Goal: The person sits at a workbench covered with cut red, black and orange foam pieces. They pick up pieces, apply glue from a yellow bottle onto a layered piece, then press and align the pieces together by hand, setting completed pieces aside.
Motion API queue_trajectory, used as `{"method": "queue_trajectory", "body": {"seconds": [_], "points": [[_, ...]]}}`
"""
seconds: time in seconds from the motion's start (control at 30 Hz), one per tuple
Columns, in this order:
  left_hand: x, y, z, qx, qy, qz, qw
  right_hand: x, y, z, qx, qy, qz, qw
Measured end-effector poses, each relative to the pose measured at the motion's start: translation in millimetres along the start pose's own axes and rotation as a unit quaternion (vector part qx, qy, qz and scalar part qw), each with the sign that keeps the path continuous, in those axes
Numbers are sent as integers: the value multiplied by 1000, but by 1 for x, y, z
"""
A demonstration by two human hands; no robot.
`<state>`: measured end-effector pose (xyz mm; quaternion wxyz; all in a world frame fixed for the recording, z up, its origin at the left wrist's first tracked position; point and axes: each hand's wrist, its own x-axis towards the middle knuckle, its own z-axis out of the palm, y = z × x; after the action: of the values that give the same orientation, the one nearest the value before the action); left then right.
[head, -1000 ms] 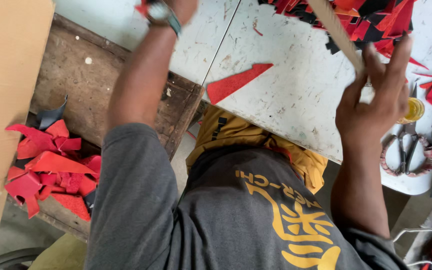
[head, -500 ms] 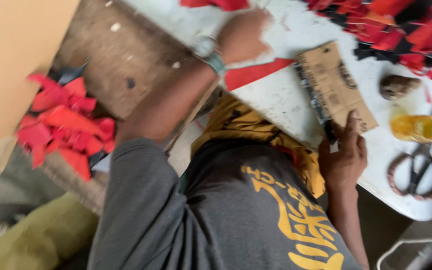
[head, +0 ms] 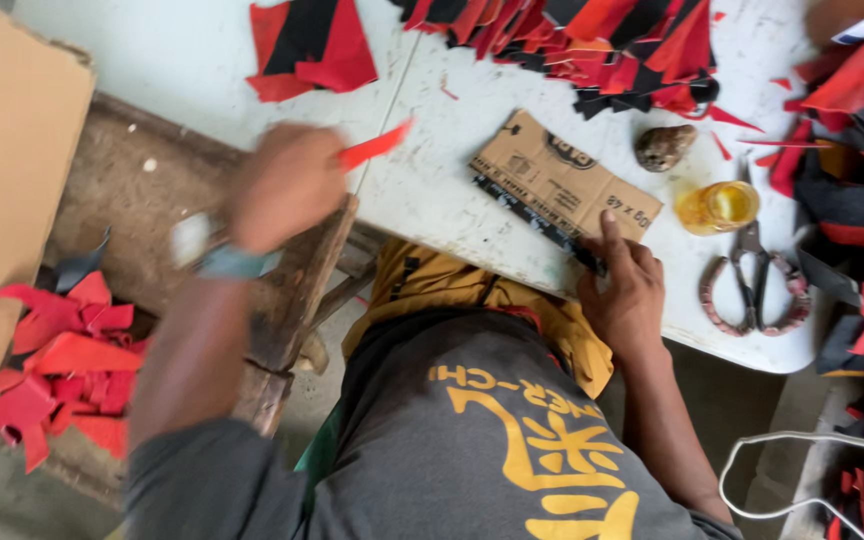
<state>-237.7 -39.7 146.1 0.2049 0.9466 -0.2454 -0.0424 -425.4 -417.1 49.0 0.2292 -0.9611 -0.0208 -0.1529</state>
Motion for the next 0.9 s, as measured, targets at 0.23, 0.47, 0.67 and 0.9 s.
{"method": "queue_trajectory", "body": {"seconds": [0.23, 0.47, 0.67, 0.9], "points": [[-81, 2, -69, 221, -69, -230, 945, 3, 14, 5, 55, -21, -34, 998], [52, 64, 36, -123, 93, 113, 981, 11, 11, 10, 79, -12, -25, 997], [242, 128, 133, -87, 121, 323, 935, 26, 1, 17, 55, -18, 7, 998], [314, 74, 148, -242, 33, 253, 936, 36, 8, 21, 78, -8, 15, 997]]}}
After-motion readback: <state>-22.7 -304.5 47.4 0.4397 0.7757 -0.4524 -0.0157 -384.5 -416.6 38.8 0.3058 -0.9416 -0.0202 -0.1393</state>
